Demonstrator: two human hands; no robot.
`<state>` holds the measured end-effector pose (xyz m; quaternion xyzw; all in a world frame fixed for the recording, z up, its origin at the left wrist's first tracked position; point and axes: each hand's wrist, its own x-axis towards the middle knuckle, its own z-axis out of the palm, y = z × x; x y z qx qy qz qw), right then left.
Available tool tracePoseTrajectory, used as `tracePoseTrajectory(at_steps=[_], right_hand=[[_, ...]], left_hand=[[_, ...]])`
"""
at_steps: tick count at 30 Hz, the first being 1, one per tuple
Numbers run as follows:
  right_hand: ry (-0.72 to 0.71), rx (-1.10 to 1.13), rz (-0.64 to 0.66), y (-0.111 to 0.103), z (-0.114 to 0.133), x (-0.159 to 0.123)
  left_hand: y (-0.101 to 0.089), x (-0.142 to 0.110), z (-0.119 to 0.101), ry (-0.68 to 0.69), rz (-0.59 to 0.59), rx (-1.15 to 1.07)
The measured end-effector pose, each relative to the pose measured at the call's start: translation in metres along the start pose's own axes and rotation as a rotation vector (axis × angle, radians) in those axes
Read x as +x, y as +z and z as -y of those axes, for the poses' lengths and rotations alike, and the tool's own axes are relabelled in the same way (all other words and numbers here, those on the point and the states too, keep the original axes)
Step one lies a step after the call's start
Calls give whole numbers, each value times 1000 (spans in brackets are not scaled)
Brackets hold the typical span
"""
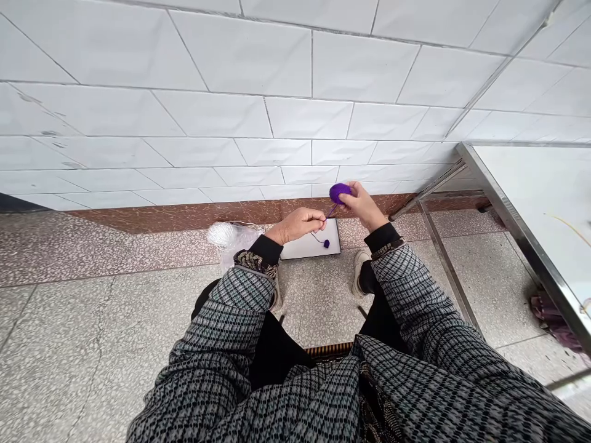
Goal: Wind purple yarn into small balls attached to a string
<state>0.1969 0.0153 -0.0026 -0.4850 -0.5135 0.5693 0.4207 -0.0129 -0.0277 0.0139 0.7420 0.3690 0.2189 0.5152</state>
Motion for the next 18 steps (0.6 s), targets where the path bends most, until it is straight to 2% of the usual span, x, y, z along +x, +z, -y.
tracePoseTrajectory(at_steps=[3,6,9,12,15,16,18], right_hand=[[1,-340,106,3,-1,-5],[46,-517,384,5,4,-12],[116,-490,648,3,11,-17],[155,-316,796,-1,15,-20],[118,-38,798,-5,18,-23],[79,65,746,-6,19,-23],[-30,242,558,-8,20,-24]], left_hand=[[-5,-1,3,27,-89,60],[-8,0,6,26,-140,116],[-9,0,8,19,-125,152],[-10,0,10,14,-124,169],[-11,1,14,17,-142,149],[-10,2,15,18,-143,134],[-9,3,18,22,-128,94]])
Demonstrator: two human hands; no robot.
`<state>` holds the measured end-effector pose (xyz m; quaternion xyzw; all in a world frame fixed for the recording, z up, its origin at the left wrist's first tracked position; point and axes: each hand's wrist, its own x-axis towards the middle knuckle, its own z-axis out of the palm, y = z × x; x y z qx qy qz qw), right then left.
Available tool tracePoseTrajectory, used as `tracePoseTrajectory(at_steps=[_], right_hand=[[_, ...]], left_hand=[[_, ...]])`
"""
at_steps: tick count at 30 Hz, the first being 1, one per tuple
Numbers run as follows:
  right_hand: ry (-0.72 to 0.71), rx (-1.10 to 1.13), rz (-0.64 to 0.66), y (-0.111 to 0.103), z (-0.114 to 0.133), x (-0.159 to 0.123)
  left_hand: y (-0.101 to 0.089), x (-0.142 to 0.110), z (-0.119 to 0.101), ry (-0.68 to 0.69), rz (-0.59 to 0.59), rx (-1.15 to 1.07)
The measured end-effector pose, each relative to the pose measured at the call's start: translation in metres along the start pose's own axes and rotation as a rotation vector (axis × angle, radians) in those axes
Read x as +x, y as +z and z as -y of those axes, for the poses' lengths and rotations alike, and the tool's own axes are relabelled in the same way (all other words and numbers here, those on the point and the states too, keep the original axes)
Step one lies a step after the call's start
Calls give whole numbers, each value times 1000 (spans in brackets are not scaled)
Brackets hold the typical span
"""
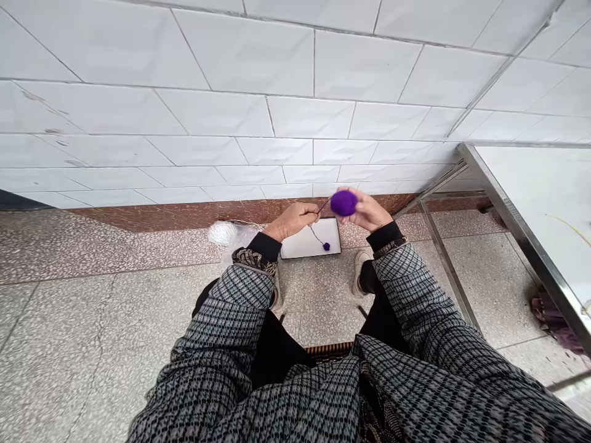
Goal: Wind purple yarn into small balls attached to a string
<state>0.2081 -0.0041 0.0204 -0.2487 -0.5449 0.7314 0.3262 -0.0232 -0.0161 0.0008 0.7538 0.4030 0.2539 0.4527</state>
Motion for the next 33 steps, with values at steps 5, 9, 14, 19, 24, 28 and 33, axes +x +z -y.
tracePoseTrajectory(at_steps=[5,9,14,19,24,28,33], right_hand=[[-208,7,-483,-5,-2,11],[-75,-137,-596,-11,-15,20],[205,-613,-377,-5,-24,18],[358,-687,44,5,-14,11],[335,-409,248,4,-5,4],[109,-79,50,0,-2,1],[-125,-31,-375,-5,-3,10]], left_hand=[[5,2,0,13,116,-49],[4,0,-7,24,176,-73],[1,-2,-9,18,93,-80],[0,-1,-7,-14,86,-39],[-1,1,-3,-6,72,4],[0,3,2,-6,24,-4],[6,3,1,1,115,-57]])
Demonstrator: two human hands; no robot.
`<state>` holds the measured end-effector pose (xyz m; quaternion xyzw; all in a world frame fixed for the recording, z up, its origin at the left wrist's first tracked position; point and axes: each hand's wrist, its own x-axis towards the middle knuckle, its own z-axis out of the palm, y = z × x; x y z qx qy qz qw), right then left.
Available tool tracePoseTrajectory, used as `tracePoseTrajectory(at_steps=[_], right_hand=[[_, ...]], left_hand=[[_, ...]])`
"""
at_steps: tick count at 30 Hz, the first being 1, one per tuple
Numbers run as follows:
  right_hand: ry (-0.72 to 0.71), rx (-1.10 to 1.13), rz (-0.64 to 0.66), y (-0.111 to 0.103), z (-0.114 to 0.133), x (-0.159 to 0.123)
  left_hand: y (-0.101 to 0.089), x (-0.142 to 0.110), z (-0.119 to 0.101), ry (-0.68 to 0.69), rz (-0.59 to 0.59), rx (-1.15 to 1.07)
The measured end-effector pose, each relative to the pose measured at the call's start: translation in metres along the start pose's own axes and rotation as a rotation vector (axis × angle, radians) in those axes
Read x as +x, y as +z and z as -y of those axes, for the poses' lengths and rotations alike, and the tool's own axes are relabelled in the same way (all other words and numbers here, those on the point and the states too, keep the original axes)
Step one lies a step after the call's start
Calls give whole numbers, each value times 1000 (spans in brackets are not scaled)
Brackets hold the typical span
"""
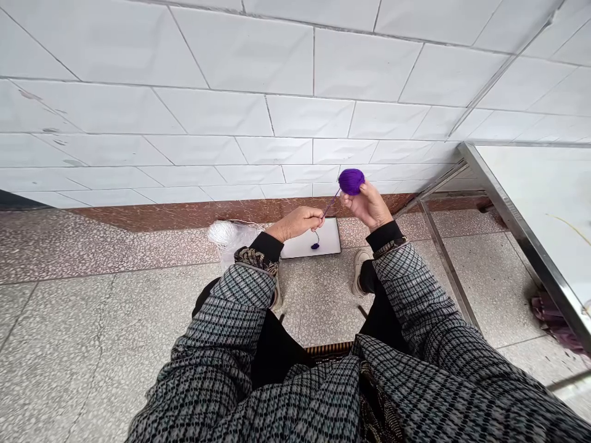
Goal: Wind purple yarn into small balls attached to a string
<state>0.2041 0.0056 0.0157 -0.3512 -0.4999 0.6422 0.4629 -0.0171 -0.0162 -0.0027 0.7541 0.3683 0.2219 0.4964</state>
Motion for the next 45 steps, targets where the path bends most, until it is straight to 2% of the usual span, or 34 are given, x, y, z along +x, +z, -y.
tracePoseTrajectory(at_steps=[3,5,7,10,14,17,20,22,24,28,31,33,35,36,39,42,45], right_hand=[[110,-161,-103,1,-9,6],[196,-390,-112,3,-15,7],[232,-652,-36,6,-19,6],[277,-854,215,9,-20,2],[357,-723,517,9,-12,-3],[336,-438,582,6,-7,-5],[219,-105,505,2,-5,-5],[121,45,391,0,-6,-2],[38,107,235,-2,-8,2],[-5,34,-38,-2,-19,11],[10,-160,-163,2,-28,14],[52,-343,-199,4,-31,13],[120,-531,-146,7,-33,11],[159,-607,-79,9,-32,9],[281,-688,212,12,-28,3],[372,-560,466,13,-20,-3],[353,-295,583,11,-10,-7]], left_hand=[[1,-1,-3,5,69,2],[-1,-3,-5,4,65,1],[-3,-4,-7,2,40,8],[-6,-5,-9,-9,5,41],[-10,-6,-7,-16,-36,67],[-13,-4,-1,-26,-77,81],[-13,-2,6,-50,-139,73],[-12,-1,7,-41,-135,51],[-10,-1,5,-16,-81,45],[-5,0,-1,-8,53,65],[-2,0,-4,-3,103,67],[-2,-1,-5,0,93,63],[-3,-2,-6,-3,36,60],[-4,-2,-6,-5,-1,63],[-8,-3,-5,-13,-88,81],[-10,-2,-1,-20,-106,77],[-11,-1,4,-25,-124,60]])
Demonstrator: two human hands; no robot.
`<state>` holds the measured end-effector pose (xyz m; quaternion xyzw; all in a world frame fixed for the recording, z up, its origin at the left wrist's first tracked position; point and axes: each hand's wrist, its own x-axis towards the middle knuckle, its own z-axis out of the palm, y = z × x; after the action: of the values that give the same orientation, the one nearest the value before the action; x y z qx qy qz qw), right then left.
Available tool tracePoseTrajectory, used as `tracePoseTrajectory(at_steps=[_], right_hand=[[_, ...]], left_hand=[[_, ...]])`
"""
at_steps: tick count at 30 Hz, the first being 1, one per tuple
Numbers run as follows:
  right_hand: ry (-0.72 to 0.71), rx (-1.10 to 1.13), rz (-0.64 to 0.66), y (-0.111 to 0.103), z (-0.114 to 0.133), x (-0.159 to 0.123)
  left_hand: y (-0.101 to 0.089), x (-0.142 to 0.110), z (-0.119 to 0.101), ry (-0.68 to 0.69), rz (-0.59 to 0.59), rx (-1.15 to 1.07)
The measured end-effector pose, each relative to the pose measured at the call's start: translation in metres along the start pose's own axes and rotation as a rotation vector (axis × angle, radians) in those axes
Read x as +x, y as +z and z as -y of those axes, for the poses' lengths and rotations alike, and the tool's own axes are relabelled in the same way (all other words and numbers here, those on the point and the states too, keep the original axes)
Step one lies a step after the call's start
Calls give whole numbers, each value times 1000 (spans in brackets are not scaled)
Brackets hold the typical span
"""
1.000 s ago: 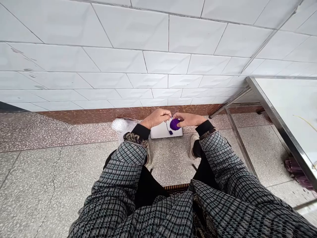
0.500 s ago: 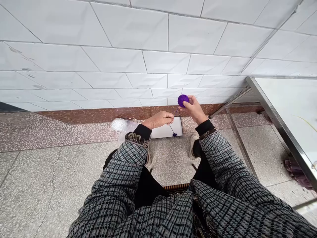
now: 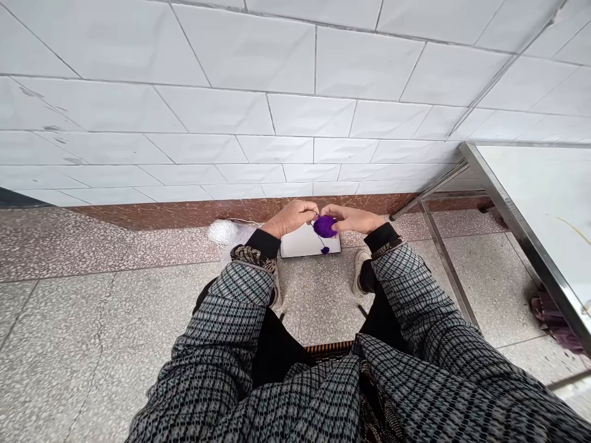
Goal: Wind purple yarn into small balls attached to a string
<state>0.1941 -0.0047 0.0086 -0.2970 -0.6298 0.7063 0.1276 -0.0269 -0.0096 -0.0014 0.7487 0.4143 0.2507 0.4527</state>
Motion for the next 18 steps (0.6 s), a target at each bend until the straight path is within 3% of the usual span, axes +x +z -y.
tracePoseTrajectory(at_steps=[3,7,9,12,15,18], right_hand=[[-205,240,-109,-5,5,-5],[-429,380,-525,-14,5,-1],[-421,370,-680,-17,0,5],[-237,227,-824,-17,-9,15],[-30,-72,-784,-13,-16,19],[84,-323,-489,-7,-14,14]], left_hand=[[0,1,3,11,-22,-40],[3,2,0,30,8,-80],[5,1,-3,43,58,-63],[8,0,-8,64,131,-66],[8,-1,-9,54,138,-69],[5,-1,-8,29,107,-32]])
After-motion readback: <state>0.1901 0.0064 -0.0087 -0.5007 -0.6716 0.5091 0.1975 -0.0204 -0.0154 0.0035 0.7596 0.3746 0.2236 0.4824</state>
